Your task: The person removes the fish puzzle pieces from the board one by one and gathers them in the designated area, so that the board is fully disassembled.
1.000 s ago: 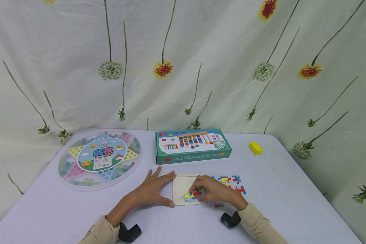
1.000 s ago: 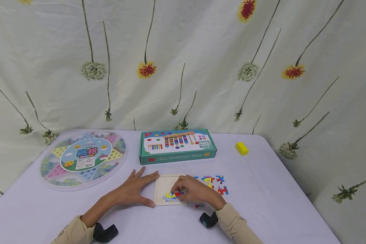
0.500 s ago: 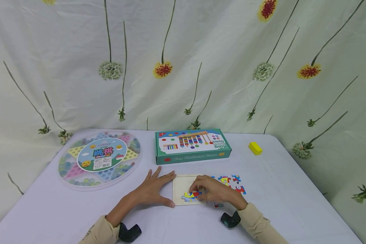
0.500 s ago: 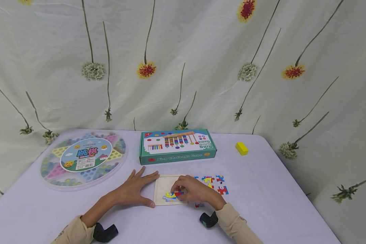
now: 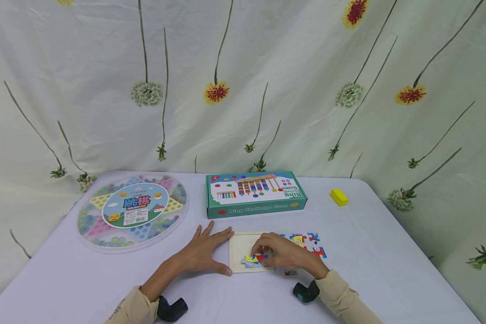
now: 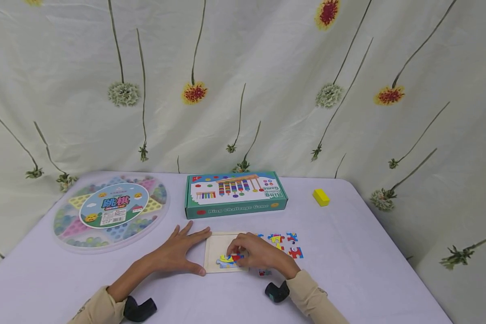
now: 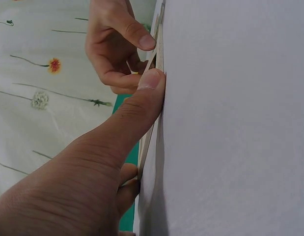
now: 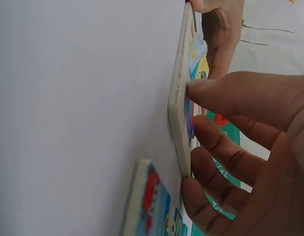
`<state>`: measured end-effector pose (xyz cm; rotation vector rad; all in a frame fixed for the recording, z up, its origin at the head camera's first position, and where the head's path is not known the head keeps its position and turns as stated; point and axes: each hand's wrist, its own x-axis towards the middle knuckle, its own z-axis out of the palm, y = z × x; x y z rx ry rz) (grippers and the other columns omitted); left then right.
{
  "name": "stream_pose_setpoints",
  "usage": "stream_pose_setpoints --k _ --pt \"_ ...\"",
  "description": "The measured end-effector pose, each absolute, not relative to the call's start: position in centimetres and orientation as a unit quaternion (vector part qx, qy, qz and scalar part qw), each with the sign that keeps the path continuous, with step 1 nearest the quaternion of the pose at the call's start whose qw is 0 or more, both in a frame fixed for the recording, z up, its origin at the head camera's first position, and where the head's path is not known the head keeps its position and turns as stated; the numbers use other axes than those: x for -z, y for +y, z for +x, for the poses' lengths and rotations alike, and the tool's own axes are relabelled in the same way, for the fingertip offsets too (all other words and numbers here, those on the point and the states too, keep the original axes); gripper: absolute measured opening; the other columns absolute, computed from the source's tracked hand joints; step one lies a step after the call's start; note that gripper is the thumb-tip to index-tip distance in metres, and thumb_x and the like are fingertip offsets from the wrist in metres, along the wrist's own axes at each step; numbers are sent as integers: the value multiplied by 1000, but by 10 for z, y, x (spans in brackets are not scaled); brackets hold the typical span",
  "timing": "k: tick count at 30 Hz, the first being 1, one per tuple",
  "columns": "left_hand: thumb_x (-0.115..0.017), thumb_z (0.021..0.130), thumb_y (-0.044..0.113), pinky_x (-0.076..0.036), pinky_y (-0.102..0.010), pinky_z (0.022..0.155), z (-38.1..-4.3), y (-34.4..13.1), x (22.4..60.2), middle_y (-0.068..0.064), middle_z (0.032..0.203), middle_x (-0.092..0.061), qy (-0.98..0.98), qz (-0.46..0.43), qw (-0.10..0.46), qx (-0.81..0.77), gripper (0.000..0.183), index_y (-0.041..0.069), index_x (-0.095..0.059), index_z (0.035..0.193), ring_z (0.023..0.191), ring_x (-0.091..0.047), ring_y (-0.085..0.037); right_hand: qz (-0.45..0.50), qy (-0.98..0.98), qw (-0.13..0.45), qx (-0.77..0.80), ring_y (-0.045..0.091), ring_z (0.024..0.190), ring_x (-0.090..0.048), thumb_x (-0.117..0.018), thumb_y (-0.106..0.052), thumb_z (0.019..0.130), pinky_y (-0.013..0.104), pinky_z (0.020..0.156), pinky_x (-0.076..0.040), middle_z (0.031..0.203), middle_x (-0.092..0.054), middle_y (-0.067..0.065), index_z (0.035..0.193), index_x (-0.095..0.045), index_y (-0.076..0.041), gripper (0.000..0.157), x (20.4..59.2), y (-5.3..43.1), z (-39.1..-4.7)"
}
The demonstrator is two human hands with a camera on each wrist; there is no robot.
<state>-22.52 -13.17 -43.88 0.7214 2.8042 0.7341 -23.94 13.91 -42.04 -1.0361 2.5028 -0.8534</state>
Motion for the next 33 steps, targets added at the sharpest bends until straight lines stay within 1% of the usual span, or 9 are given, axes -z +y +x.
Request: stream_pose_setpoints --k 4,11,17,25,30,33 --pt "-78 63 63 5 -66 112 -225 -132 439 2 153 -36 935 243 78 -245 99 20 -43 145 145 -2 -44 -359 869 152 305 10 93 -51 -71 -8 83 25 84 -45 99 -59 -13 103 -69 -20 23 421 140 -240" --pt "-78 63 63 4 -66 112 -226 -131 438 0 153 -37 934 249 73 -244 99 18 -44 145 145 -3 -45 -367 857 145 332 9 93 -55 -71 -7 84 26 87 -47 99 -61 -8 101 -69 -17 21 419 138 -239" --pt "-78 63 64 5 -65 112 -226 -131 438 1 153 -37 935 245 76 -244 99 19 -44 145 145 -2 -44 -359 851 159 348 13 90 -55 -72 -7 83 24 81 -47 96 -63 -9 101 -68 -17 20 418 137 -238" --pt "-77 63 64 5 -65 112 -226 -131 439 1 153 -37 935 248 73 -244 100 19 -43 145 145 -2 -44 -355 843 182 362 13 86 -54 -71 -3 83 23 78 -47 91 -62 0 99 -66 -15 21 418 136 -238" --pt "-78 63 63 4 -66 112 -226 -132 438 0 153 -37 934 250 72 -246 99 18 -44 145 145 -3 -45 -355 843 184 361 12 84 -54 -70 0 81 22 76 -47 88 -61 -1 99 -66 -13 22 420 135 -237" --pt "-78 64 63 4 -66 112 -226 -132 438 0 152 -37 934 251 70 -245 99 18 -44 145 145 -3 -45 -353 848 181 352 11 82 -53 -72 -1 81 21 74 -47 86 -60 -3 101 -67 -13 24 421 134 -237"
